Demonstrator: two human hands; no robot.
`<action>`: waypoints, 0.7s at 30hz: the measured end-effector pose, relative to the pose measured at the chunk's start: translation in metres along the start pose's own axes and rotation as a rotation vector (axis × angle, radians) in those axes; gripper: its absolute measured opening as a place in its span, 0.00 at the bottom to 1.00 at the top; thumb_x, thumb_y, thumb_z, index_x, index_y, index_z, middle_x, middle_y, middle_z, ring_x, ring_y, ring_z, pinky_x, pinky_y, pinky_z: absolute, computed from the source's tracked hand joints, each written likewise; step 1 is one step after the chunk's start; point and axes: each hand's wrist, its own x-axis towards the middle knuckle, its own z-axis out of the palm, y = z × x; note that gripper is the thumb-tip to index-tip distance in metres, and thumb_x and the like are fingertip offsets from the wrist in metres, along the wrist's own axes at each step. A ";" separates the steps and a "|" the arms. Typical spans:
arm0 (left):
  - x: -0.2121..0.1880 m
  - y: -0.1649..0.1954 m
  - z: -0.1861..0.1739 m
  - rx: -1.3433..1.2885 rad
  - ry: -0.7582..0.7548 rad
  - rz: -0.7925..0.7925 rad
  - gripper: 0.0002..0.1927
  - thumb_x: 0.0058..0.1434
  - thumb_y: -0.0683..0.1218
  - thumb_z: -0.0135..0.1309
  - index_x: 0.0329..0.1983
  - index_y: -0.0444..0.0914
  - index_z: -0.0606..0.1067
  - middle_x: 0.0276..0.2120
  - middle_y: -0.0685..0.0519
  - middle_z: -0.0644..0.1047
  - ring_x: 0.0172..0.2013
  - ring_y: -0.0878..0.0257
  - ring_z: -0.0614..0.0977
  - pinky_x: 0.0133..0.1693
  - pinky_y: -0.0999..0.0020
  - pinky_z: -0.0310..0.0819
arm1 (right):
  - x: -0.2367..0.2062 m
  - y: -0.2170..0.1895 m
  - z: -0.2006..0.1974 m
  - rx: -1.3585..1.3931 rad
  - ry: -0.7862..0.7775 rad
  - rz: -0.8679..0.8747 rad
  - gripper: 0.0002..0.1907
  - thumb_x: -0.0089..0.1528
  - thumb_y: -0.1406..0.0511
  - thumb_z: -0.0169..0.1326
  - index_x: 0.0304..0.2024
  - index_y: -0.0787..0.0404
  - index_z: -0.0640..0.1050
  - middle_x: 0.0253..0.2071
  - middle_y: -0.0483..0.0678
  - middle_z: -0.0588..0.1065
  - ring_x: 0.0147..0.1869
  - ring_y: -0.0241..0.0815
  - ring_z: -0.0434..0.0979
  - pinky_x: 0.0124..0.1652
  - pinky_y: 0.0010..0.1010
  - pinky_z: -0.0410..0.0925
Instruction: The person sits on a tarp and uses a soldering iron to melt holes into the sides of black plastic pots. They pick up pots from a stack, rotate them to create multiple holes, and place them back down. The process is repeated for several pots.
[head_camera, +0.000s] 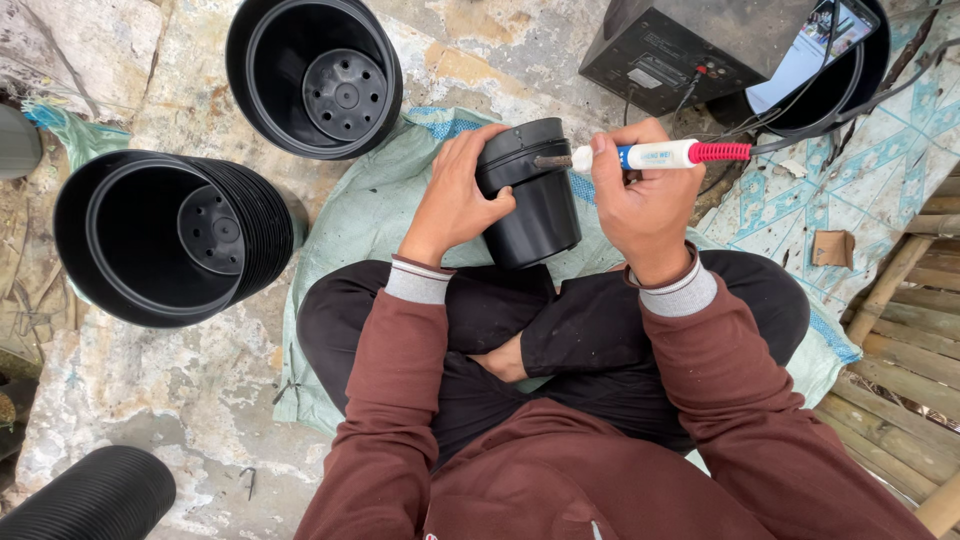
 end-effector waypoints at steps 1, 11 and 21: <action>0.000 0.000 0.000 0.001 -0.003 -0.004 0.35 0.50 0.45 0.63 0.63 0.43 0.69 0.50 0.47 0.74 0.55 0.48 0.73 0.62 0.53 0.63 | 0.000 0.000 0.000 0.015 -0.004 -0.003 0.07 0.72 0.71 0.59 0.38 0.68 0.78 0.29 0.46 0.78 0.29 0.29 0.72 0.30 0.23 0.63; 0.000 0.001 0.000 0.005 -0.001 -0.003 0.35 0.50 0.45 0.63 0.64 0.42 0.68 0.49 0.47 0.74 0.55 0.48 0.73 0.62 0.54 0.63 | 0.000 0.003 0.002 -0.013 0.005 0.004 0.08 0.71 0.71 0.60 0.37 0.68 0.78 0.28 0.46 0.78 0.28 0.28 0.71 0.29 0.23 0.62; 0.000 -0.002 0.002 0.004 0.022 0.019 0.35 0.50 0.45 0.63 0.63 0.42 0.68 0.51 0.46 0.74 0.56 0.47 0.73 0.61 0.54 0.63 | -0.001 0.005 0.005 -0.011 0.007 0.018 0.07 0.71 0.71 0.60 0.38 0.68 0.78 0.27 0.46 0.77 0.27 0.28 0.70 0.28 0.23 0.61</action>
